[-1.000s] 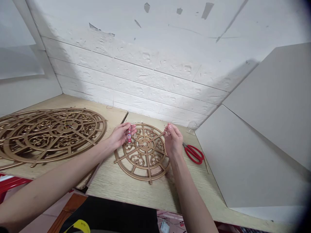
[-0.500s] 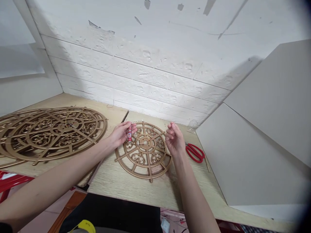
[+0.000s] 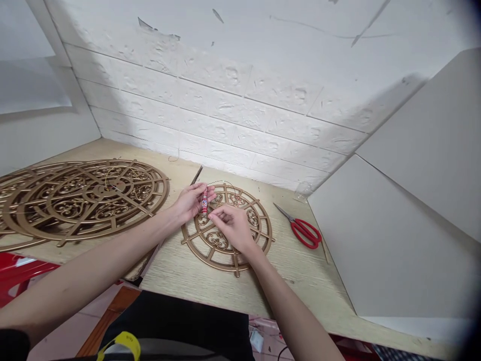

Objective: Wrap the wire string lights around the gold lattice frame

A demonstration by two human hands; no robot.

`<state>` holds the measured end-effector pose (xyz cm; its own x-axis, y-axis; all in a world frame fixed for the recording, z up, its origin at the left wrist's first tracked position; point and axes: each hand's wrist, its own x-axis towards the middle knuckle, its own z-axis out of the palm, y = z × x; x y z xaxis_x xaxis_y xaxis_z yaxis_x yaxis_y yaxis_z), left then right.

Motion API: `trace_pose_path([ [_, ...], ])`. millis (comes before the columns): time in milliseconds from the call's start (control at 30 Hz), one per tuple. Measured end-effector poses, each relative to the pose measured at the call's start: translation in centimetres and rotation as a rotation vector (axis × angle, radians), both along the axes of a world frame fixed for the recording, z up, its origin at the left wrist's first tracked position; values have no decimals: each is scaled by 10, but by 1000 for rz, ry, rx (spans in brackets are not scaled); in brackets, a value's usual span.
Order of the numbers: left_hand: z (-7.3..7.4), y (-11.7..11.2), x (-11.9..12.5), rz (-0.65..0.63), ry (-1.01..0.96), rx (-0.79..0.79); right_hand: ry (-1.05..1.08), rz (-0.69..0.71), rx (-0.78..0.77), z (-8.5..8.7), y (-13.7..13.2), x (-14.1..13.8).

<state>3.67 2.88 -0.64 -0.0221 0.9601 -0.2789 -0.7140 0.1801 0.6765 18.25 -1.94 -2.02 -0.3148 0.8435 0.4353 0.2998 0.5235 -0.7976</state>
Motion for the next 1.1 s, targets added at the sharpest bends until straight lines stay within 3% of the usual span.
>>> trace_pose_path([
  [367, 2, -3, 3, 22, 6, -21, -74, -88, 82, -7, 0, -6],
  [633, 0, -2, 2, 22, 20, -4, -95, -65, 107, -12, -1, -8],
  [933, 0, -4, 3, 26, 13, 2, -217, -12, 330, -9, -3, -9],
  [1100, 1, -5, 5, 59, 6, -4, -233, -97, 368, -18, -2, -13],
])
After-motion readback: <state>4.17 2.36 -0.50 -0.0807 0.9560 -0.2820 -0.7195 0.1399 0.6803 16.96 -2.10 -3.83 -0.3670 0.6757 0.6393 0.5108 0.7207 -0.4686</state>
